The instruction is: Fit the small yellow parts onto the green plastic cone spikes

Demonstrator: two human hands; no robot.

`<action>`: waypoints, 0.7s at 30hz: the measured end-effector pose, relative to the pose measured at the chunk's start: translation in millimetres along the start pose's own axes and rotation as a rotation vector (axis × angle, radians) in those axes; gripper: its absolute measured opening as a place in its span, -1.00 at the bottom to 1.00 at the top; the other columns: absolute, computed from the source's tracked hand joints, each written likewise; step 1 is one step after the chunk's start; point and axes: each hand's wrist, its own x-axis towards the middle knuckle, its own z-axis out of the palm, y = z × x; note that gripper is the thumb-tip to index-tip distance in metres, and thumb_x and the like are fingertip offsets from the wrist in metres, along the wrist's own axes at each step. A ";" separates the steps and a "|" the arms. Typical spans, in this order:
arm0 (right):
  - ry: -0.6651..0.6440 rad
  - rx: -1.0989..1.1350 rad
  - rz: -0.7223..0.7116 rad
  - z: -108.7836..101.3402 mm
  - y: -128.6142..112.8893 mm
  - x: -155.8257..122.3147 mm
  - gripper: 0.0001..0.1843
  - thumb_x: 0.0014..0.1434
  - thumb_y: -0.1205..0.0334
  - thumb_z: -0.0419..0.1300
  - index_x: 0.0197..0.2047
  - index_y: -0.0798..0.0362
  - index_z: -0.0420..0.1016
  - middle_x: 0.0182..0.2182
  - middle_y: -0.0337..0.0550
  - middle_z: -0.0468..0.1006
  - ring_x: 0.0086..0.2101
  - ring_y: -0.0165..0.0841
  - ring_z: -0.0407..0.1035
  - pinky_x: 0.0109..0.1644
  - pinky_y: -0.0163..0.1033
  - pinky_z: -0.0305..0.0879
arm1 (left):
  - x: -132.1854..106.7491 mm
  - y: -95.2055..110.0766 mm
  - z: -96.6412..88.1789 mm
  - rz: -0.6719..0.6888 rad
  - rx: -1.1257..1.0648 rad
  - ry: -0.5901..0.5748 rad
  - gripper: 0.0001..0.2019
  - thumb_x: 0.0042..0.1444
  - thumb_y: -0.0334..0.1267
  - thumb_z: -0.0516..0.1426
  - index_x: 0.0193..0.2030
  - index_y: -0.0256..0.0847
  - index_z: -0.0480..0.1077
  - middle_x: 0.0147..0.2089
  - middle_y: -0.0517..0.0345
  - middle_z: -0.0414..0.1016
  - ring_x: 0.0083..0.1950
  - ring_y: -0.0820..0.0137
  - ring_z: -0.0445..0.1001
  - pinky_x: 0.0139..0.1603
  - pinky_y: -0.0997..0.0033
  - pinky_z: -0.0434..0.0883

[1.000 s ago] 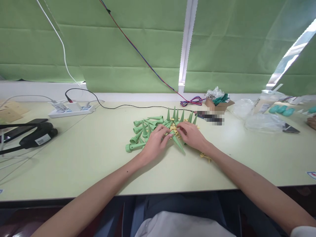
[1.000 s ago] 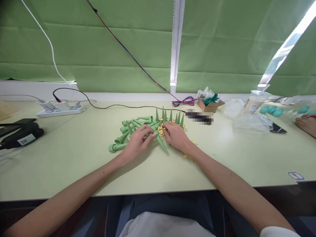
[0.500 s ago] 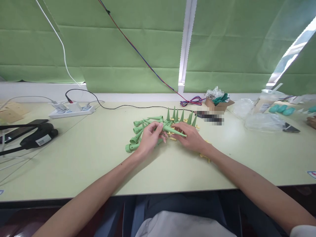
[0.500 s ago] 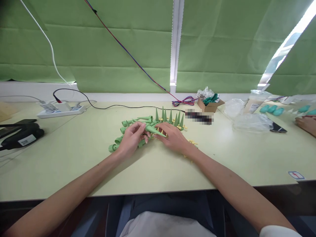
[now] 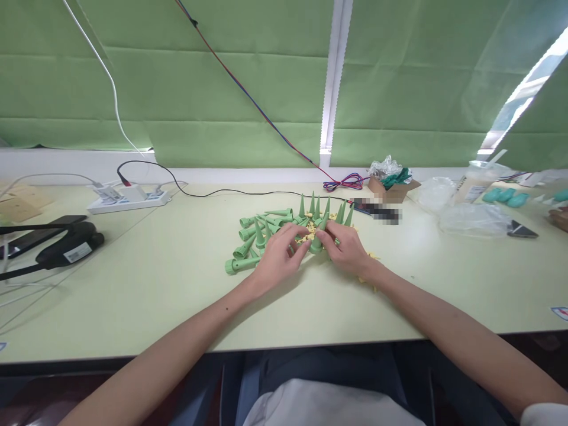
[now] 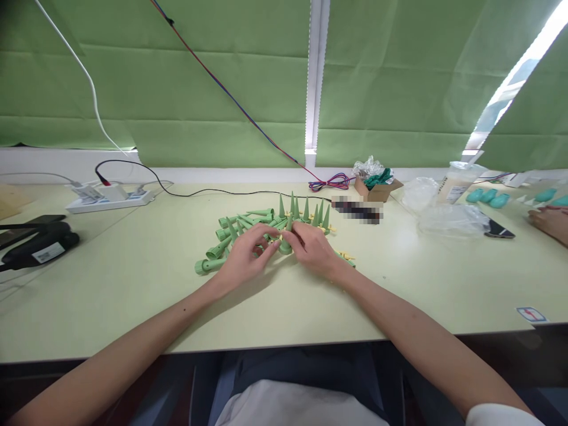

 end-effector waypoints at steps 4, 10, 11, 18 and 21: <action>-0.013 -0.006 0.002 2.3 0.9 -0.6 -0.52 0.42 -0.07 -0.07 -0.49 -0.01 0.10 -0.60 -0.29 0.24 -0.57 -0.44 0.09 -0.43 -0.27 0.08 | -0.7 -0.7 -1.1 0.082 0.059 -0.033 -0.78 0.27 -0.17 0.10 -0.04 -0.17 0.45 -0.09 0.03 0.47 -0.36 0.46 0.44 -0.46 0.49 0.41; -0.004 0.023 -0.009 4.6 1.5 -1.6 -0.56 0.40 0.02 0.04 -0.50 0.01 0.13 -0.61 -0.31 0.28 -0.57 -0.46 0.12 -0.44 -0.30 0.04 | -0.4 -2.6 -0.5 0.050 0.056 -0.129 -0.84 0.22 -0.19 0.14 -0.14 -0.19 0.44 -0.24 0.12 0.49 -0.38 0.45 0.44 -0.44 0.48 0.40; -0.004 0.028 -0.011 5.1 1.5 -1.9 -0.56 0.39 0.03 0.05 -0.50 0.01 0.14 -0.62 -0.32 0.28 -0.58 -0.47 0.12 -0.44 -0.30 0.04 | -0.4 -3.2 0.0 0.041 0.047 -0.132 -0.85 0.22 -0.19 0.14 -0.14 -0.19 0.43 -0.25 0.14 0.49 -0.39 0.46 0.44 -0.44 0.48 0.39; -0.093 0.017 0.009 6.7 1.1 -4.5 -0.56 0.39 0.00 0.05 -0.49 0.02 0.18 -0.60 -0.32 0.28 -0.56 -0.46 0.11 -0.43 -0.29 0.04 | -0.6 -6.1 2.7 0.011 0.083 -0.130 -0.87 0.18 -0.20 0.14 -0.20 -0.19 0.39 -0.33 0.18 0.46 -0.45 0.46 0.39 -0.45 0.45 0.34; -0.148 0.017 -0.010 6.0 0.6 -4.7 -0.57 0.40 0.01 0.03 -0.48 0.01 0.20 -0.58 -0.30 0.32 -0.55 -0.45 0.13 -0.42 -0.29 0.04 | -1.4 -6.7 3.6 0.017 0.106 -0.149 -0.94 0.18 -0.27 0.10 -0.25 -0.18 0.35 -0.41 0.21 0.42 -0.48 0.47 0.35 -0.46 0.45 0.30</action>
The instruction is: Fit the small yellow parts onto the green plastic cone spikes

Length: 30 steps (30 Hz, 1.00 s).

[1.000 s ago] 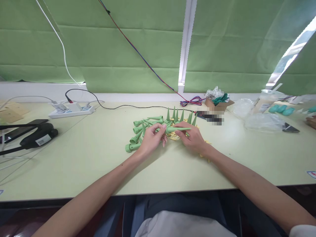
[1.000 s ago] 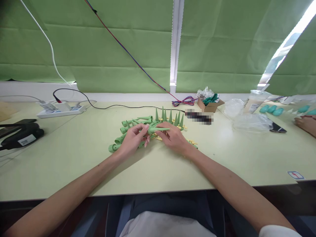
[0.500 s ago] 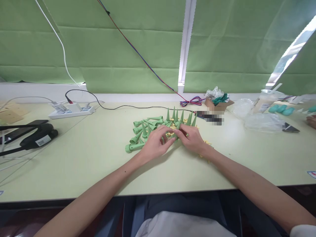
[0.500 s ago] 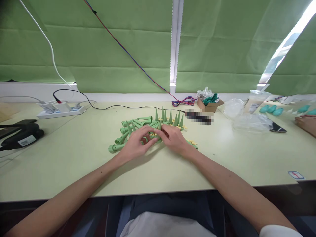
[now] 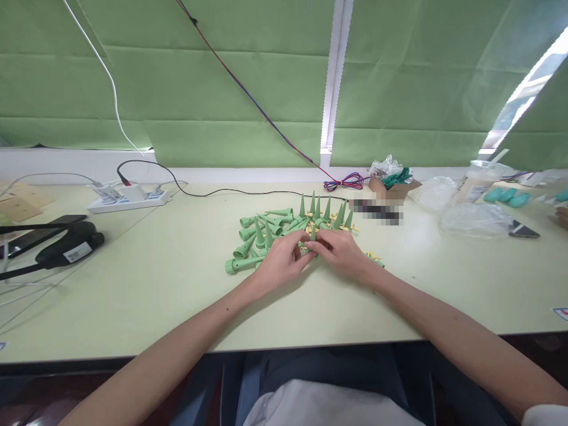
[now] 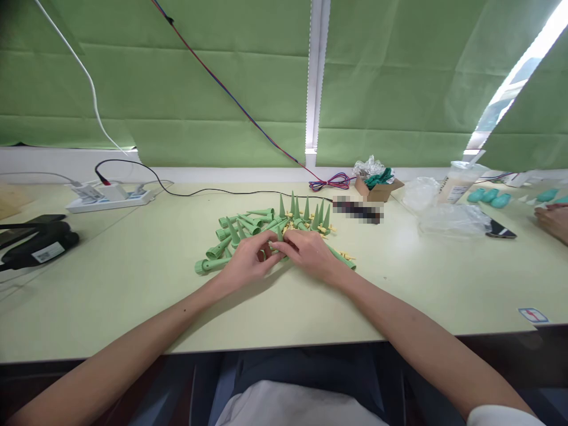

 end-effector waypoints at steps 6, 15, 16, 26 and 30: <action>-0.021 -0.033 0.022 -3.5 -3.2 2.5 -0.58 0.44 0.06 -0.05 -0.45 0.01 0.24 -0.56 -0.27 0.33 -0.52 -0.41 0.17 -0.39 -0.27 0.06 | -0.6 -3.7 0.7 -0.003 0.042 0.006 -0.91 0.22 -0.23 0.08 -0.26 -0.18 0.33 -0.45 0.24 0.38 -0.51 0.47 0.31 -0.48 0.45 0.25; -0.014 -0.150 0.066 -2.7 7.3 6.7 -0.83 0.38 0.24 0.06 -0.27 0.04 0.39 -0.39 -0.14 0.51 -0.34 -0.28 0.36 -0.19 -0.21 0.20 | 2.1 0.0 -4.9 -0.139 0.122 0.198 -0.90 0.16 -0.24 0.15 -0.22 -0.20 0.35 -0.54 0.30 0.38 -0.56 0.43 0.33 -0.39 0.37 0.28; -0.026 -0.164 0.068 -1.9 9.2 6.3 -0.86 0.36 0.25 0.09 -0.26 0.05 0.40 -0.39 -0.13 0.51 -0.33 -0.27 0.37 -0.17 -0.19 0.21 | 2.2 0.7 -5.3 -0.147 0.117 0.210 -0.90 0.16 -0.24 0.15 -0.23 -0.19 0.35 -0.57 0.32 0.35 -0.57 0.43 0.31 -0.40 0.38 0.27; -0.144 -0.266 0.035 2.0 12.3 3.3 -0.87 0.21 0.19 0.27 -0.24 0.07 0.46 -0.32 -0.08 0.52 -0.19 -0.17 0.35 -0.06 -0.09 0.17 | 2.6 2.9 -6.9 -0.138 0.024 0.261 -0.86 0.25 -0.16 0.08 -0.18 -0.18 0.30 -0.24 0.16 0.50 -0.56 0.51 0.28 -0.48 0.42 0.21; -0.186 -0.274 0.015 2.8 14.5 1.7 -0.88 0.20 0.22 0.28 -0.22 0.07 0.47 -0.30 -0.07 0.52 -0.19 -0.17 0.33 -0.07 -0.10 0.16 | 2.9 3.5 -6.1 -0.136 0.055 0.260 -0.84 0.28 -0.14 0.06 -0.24 -0.19 0.27 -0.25 0.19 0.47 -0.55 0.53 0.26 -0.47 0.43 0.19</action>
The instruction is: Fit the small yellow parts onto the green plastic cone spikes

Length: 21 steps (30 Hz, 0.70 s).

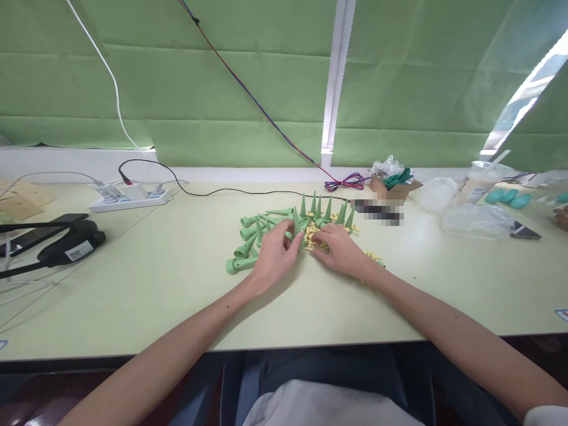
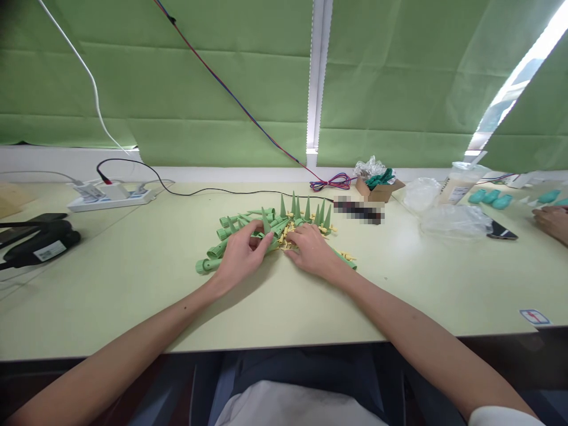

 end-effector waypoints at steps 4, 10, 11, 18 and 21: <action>-0.036 -0.010 -0.013 1.2 0.6 -0.7 -0.91 0.21 0.25 0.27 -0.22 0.07 0.49 -0.30 -0.07 0.53 -0.20 -0.18 0.32 -0.07 -0.08 0.16 | -0.4 -0.1 0.3 0.006 0.004 -0.003 -0.83 0.29 -0.14 0.05 -0.24 -0.19 0.27 -0.24 0.19 0.46 -0.53 0.52 0.26 -0.45 0.43 0.20; -0.081 0.007 -0.019 -0.6 -1.7 -0.6 -0.94 0.27 0.30 0.21 -0.27 0.08 0.48 -0.34 -0.09 0.54 -0.23 -0.21 0.33 -0.08 -0.09 0.15 | -1.1 0.2 0.3 0.016 0.028 -0.018 -0.85 0.27 -0.17 0.07 -0.25 -0.20 0.29 -0.28 0.17 0.46 -0.51 0.49 0.27 -0.43 0.43 0.20; -0.084 0.006 -0.021 -1.1 -2.0 -0.6 -0.93 0.27 0.30 0.20 -0.28 0.08 0.48 -0.34 -0.09 0.54 -0.24 -0.21 0.33 -0.08 -0.10 0.14 | -1.2 0.3 0.4 0.018 0.030 -0.020 -0.85 0.27 -0.18 0.08 -0.25 -0.20 0.29 -0.31 0.17 0.45 -0.51 0.49 0.28 -0.43 0.43 0.20; -0.086 -0.050 -0.020 -2.7 -4.7 -1.0 -0.82 0.34 0.33 0.10 -0.28 0.10 0.49 -0.37 -0.07 0.51 -0.26 -0.23 0.31 -0.10 -0.12 0.13 | -0.8 -0.1 0.9 -0.008 0.054 -0.049 -0.84 0.28 -0.17 0.07 -0.26 -0.21 0.29 -0.48 0.25 0.32 -0.53 0.48 0.22 -0.42 0.44 0.18; -0.074 -0.058 -0.010 -2.6 -5.8 -1.0 -0.79 0.35 0.33 0.06 -0.26 0.11 0.50 -0.36 -0.05 0.51 -0.26 -0.23 0.32 -0.10 -0.12 0.13 | -0.5 -1.6 1.8 -0.028 0.055 -0.066 -0.84 0.28 -0.17 0.07 -0.27 -0.20 0.28 -0.53 0.29 0.26 -0.56 0.50 0.17 -0.44 0.45 0.15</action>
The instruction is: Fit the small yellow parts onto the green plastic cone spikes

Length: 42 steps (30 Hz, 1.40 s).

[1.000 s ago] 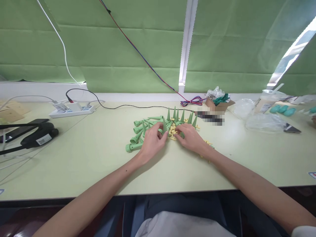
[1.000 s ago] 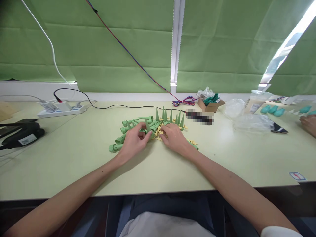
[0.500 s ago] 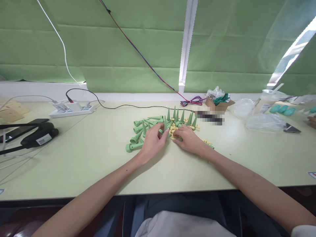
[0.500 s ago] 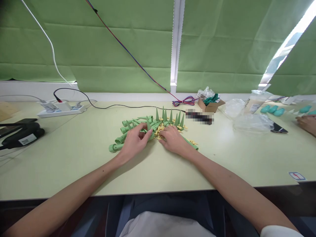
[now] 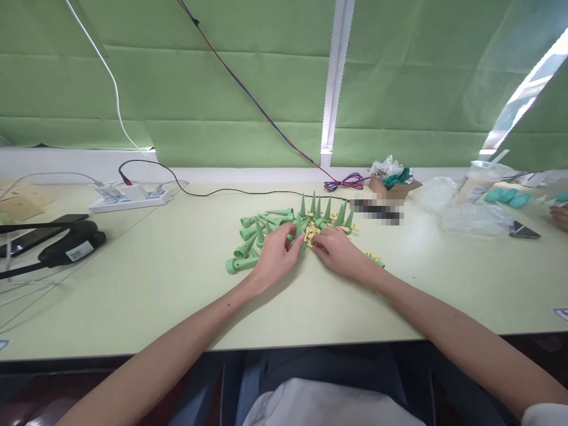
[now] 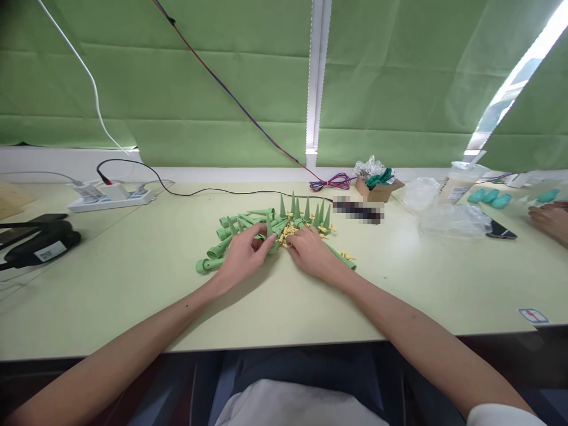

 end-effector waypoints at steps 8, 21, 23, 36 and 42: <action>0.060 0.081 0.026 -2.0 -3.9 0.9 -0.82 0.32 0.38 0.04 -0.26 0.11 0.46 -0.37 -0.05 0.46 -0.30 -0.24 0.30 -0.14 -0.14 0.19 | 0.3 -2.5 1.2 -0.031 -0.015 -0.036 -0.80 0.29 -0.12 0.05 -0.29 -0.17 0.22 -0.57 0.33 0.20 -0.57 0.48 0.16 -0.44 0.45 0.13; 0.231 0.340 -0.025 -6.2 -13.0 0.4 -0.81 0.40 0.35 -0.05 -0.08 0.05 0.38 -0.20 -0.05 0.41 -0.22 -0.28 0.32 -0.10 -0.16 0.29 | -1.4 -1.9 0.6 -0.052 -0.079 -0.056 -0.73 0.30 -0.06 0.03 -0.33 -0.13 0.09 -0.60 0.33 0.24 -0.59 0.45 0.24 -0.49 0.45 0.11; 0.245 0.350 -0.036 -5.9 -12.8 0.6 -0.80 0.42 0.34 -0.06 -0.10 0.05 0.39 -0.21 -0.06 0.40 -0.22 -0.29 0.32 -0.09 -0.16 0.29 | -1.3 -1.8 0.7 -0.056 -0.096 -0.052 -0.74 0.30 -0.07 0.04 -0.33 -0.13 0.10 -0.59 0.32 0.26 -0.58 0.44 0.26 -0.50 0.45 0.11; 0.300 0.367 -0.071 -3.8 -11.5 2.3 -0.81 0.42 0.32 -0.02 -0.16 0.04 0.41 -0.27 -0.08 0.46 -0.25 -0.29 0.35 -0.14 -0.17 0.29 | -1.2 -1.1 0.5 -0.062 -0.184 -0.050 -0.73 0.28 -0.03 0.06 -0.32 -0.12 0.12 -0.59 0.31 0.28 -0.60 0.43 0.31 -0.56 0.45 0.14; 0.318 0.384 -0.087 -3.9 -14.4 0.7 -0.83 0.41 0.28 0.02 -0.16 0.04 0.43 -0.30 -0.11 0.49 -0.27 -0.30 0.37 -0.17 -0.18 0.30 | -1.8 0.1 -0.5 -0.106 -0.274 -0.041 -0.70 0.27 0.00 0.07 -0.32 -0.11 0.08 -0.62 0.34 0.29 -0.62 0.44 0.29 -0.60 0.47 0.15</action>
